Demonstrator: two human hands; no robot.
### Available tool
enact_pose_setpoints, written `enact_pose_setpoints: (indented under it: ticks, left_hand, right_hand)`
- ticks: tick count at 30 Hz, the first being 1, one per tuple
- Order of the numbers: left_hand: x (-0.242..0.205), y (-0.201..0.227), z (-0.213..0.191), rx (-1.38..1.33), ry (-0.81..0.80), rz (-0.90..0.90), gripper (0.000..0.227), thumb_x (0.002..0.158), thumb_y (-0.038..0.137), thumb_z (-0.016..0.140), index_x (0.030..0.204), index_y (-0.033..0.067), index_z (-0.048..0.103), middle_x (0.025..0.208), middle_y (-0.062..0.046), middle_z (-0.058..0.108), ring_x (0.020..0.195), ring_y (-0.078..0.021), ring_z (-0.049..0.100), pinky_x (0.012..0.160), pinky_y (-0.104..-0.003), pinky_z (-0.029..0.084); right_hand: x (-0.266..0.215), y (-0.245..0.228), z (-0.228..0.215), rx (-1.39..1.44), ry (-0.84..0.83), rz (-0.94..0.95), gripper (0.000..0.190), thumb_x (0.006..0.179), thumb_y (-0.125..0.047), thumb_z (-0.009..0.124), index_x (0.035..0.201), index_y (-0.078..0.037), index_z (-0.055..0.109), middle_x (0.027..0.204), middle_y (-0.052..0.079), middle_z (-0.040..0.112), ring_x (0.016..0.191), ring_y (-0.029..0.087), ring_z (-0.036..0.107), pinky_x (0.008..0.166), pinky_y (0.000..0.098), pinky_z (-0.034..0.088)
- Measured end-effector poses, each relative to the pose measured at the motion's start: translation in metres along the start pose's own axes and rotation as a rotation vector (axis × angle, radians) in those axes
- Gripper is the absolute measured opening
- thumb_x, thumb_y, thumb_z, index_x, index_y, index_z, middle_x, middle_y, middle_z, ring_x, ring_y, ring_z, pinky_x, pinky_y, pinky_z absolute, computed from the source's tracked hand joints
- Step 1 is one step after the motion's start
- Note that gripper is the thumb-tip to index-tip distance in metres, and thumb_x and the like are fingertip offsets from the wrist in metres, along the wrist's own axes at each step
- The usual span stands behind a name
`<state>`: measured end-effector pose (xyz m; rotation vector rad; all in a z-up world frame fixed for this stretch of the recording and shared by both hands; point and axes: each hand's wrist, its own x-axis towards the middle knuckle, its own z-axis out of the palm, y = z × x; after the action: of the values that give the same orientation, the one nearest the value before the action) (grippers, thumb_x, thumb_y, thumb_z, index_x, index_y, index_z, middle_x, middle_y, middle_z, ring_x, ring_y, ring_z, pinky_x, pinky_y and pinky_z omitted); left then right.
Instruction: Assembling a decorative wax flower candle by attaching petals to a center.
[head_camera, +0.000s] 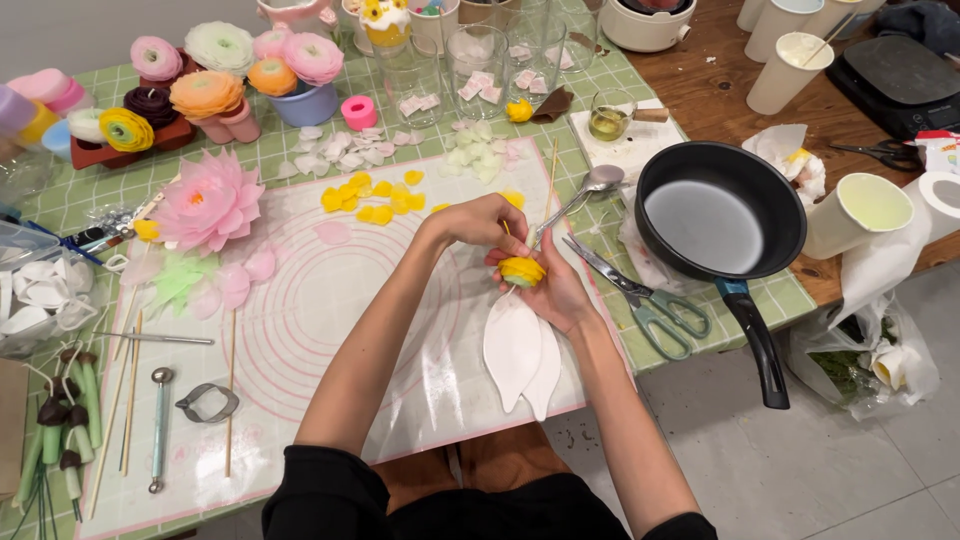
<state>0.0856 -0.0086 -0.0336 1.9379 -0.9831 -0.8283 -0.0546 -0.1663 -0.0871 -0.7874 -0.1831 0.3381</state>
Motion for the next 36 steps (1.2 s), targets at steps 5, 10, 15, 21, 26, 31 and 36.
enact_pose_setpoints:
  ticks: [5, 10, 15, 21, 26, 31, 36]
  left_hand:
    - [0.005, -0.004, 0.001, 0.062, -0.029, -0.053, 0.031, 0.080, 0.028, 0.086, 0.092, 0.0018, 0.074, 0.081, -0.003, 0.073, 0.076, -0.0137, 0.065, 0.071, -0.031, 0.051]
    - [0.001, -0.002, -0.004, -0.275, -0.054, 0.023, 0.036, 0.085, 0.039, 0.078, 0.101, 0.0071, 0.070, 0.083, 0.000, 0.073, 0.072, -0.0104, 0.064, 0.063, -0.029, 0.053]
    - [0.019, -0.022, 0.006, -0.055, -0.057, -0.024, 0.039, 0.092, 0.038, 0.079, 0.097, -0.0008, 0.074, 0.080, -0.006, 0.068, 0.068, -0.0101, 0.059, 0.059, -0.028, 0.048]
    - [0.004, -0.001, 0.008, -0.427, 0.271, -0.079, 0.033, 0.087, 0.036, 0.073, 0.095, 0.0035, 0.071, 0.082, 0.000, 0.073, 0.071, -0.0089, 0.074, 0.057, -0.027, 0.058]
    - [-0.010, 0.009, 0.014, -0.337, 0.252, 0.010, 0.030, 0.085, 0.032, 0.080, 0.089, 0.0027, 0.080, 0.078, -0.002, 0.075, 0.065, -0.0075, 0.068, 0.061, -0.023, 0.057]
    - [-0.016, 0.024, 0.013, -0.184, 0.205, -0.111, 0.037, 0.081, 0.041, 0.085, 0.079, 0.0047, 0.080, 0.070, 0.000, 0.071, 0.062, -0.0066, 0.064, 0.057, -0.021, 0.050]
    - [-0.014, 0.023, 0.010, -0.191, 0.147, -0.101, 0.039, 0.080, 0.042, 0.084, 0.077, 0.0039, 0.077, 0.071, -0.001, 0.072, 0.058, -0.0074, 0.067, 0.057, -0.022, 0.052]
  right_hand:
    - [-0.002, 0.002, -0.002, -0.032, 0.003, 0.017, 0.078, 0.107, -0.066, 0.026, 0.139, 0.000, 0.054, 0.125, 0.017, 0.065, 0.103, 0.025, 0.063, 0.090, 0.0371, 0.051]
    - [0.001, 0.000, -0.006, 0.038, -0.037, -0.017, 0.094, 0.105, -0.073, 0.023, 0.138, 0.010, 0.054, 0.128, 0.019, 0.065, 0.103, 0.026, 0.063, 0.088, 0.0368, 0.051]
    - [0.002, -0.003, -0.010, 0.119, -0.023, 0.034, 0.087, 0.104, -0.069, 0.026, 0.143, 0.005, 0.050, 0.133, 0.022, 0.063, 0.105, 0.028, 0.063, 0.090, 0.0365, 0.052]
    - [0.003, -0.005, -0.019, 0.512, -0.044, 0.051, 0.060, 0.112, -0.039, 0.037, 0.147, 0.009, 0.046, 0.143, 0.029, 0.055, 0.114, 0.032, 0.061, 0.099, 0.0385, 0.052]
    - [0.008, 0.005, -0.038, 0.722, -0.035, 0.076, 0.049, 0.110, -0.025, 0.044, 0.145, 0.008, 0.046, 0.145, 0.028, 0.051, 0.121, 0.035, 0.058, 0.104, 0.0396, 0.051]
    - [0.007, 0.005, -0.038, 0.619, -0.036, 0.035, 0.041, 0.112, -0.023, 0.042, 0.143, 0.004, 0.048, 0.143, 0.028, 0.052, 0.126, 0.035, 0.057, 0.108, 0.0412, 0.051]
    - [0.010, 0.008, -0.044, 0.592, -0.003, 0.047, 0.041, 0.112, -0.023, 0.043, 0.142, 0.004, 0.048, 0.141, 0.027, 0.053, 0.125, 0.035, 0.058, 0.107, 0.0411, 0.053]
